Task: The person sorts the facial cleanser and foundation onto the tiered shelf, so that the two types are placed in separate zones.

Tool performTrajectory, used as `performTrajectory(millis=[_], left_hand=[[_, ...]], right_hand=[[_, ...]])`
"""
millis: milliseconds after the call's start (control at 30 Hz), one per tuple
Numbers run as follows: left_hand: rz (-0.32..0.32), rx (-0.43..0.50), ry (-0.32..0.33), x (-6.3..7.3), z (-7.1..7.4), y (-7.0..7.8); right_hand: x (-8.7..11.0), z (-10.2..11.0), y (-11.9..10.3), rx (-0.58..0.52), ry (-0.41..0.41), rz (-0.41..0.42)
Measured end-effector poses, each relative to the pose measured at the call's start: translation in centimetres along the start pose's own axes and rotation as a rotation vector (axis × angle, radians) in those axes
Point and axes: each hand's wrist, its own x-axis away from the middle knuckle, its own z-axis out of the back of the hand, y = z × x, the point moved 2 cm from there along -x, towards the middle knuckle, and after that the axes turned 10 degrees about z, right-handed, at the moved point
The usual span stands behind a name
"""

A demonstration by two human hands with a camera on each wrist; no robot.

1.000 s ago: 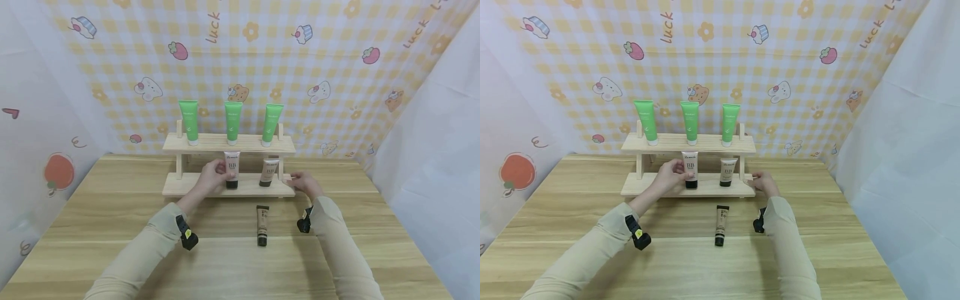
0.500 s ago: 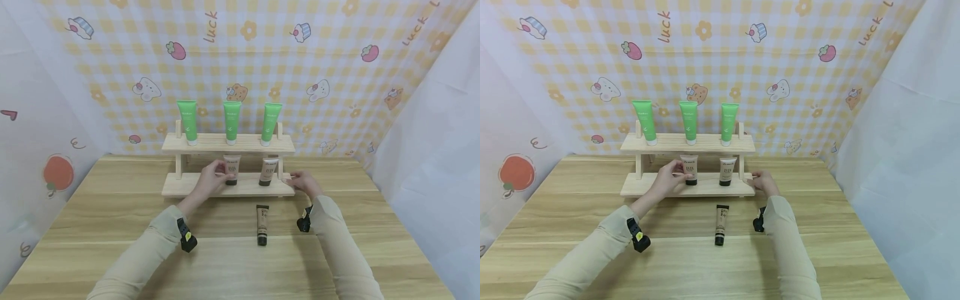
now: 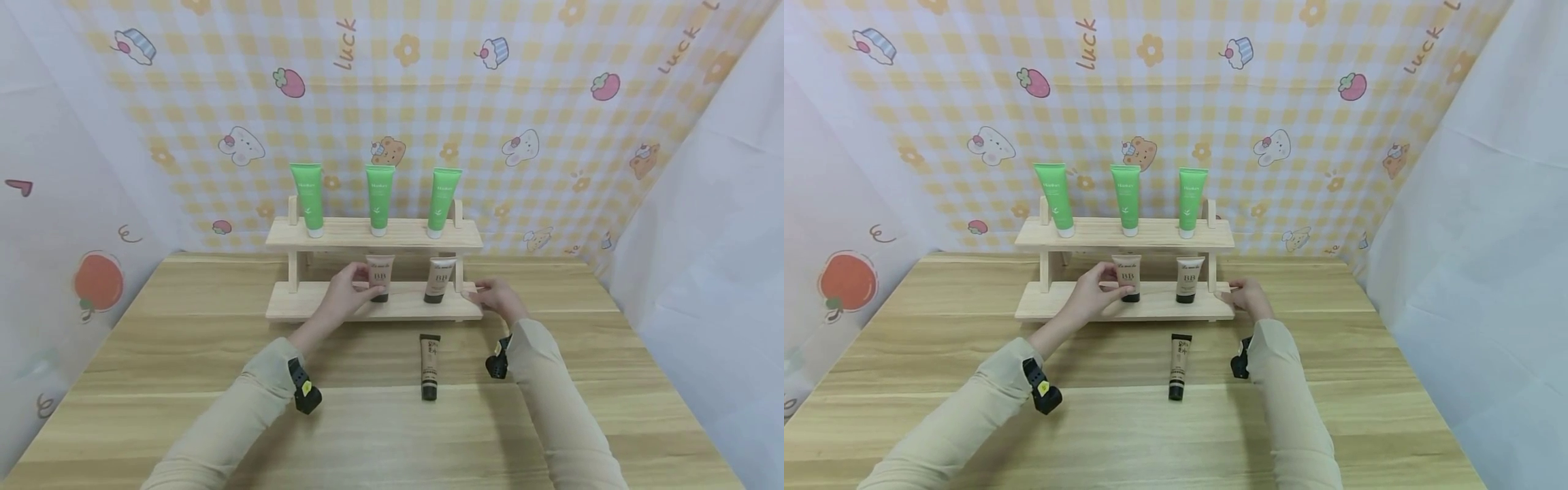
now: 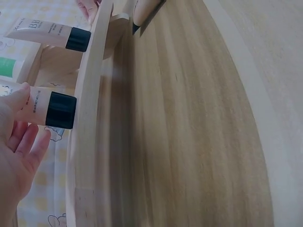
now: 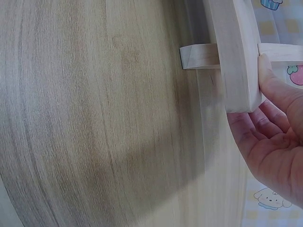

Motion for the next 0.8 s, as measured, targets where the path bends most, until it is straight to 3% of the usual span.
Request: performTrajectory(millis=[233, 433, 600, 800], left_hand=[[0.062, 0.024, -0.012, 0.6, 0.2, -0.4], [0.168, -0.074, -0.059, 1.0, 1.1, -0.1], [0.246, -0.151, -0.174, 1.5, 1.4, 0.3], [0.269, -0.128, -0.349, 2.3, 0.1, 0.5]], right_hand=[[0.0, 0.0, 0.0, -0.002, -0.008, -0.024], [-0.2, 0.0, 0.0, -0.012, -0.004, -0.011], [-0.3, 0.1, 0.0, -0.026, -0.005, -0.02], [-0.3, 0.1, 0.1, -0.035, -0.008, -0.038]])
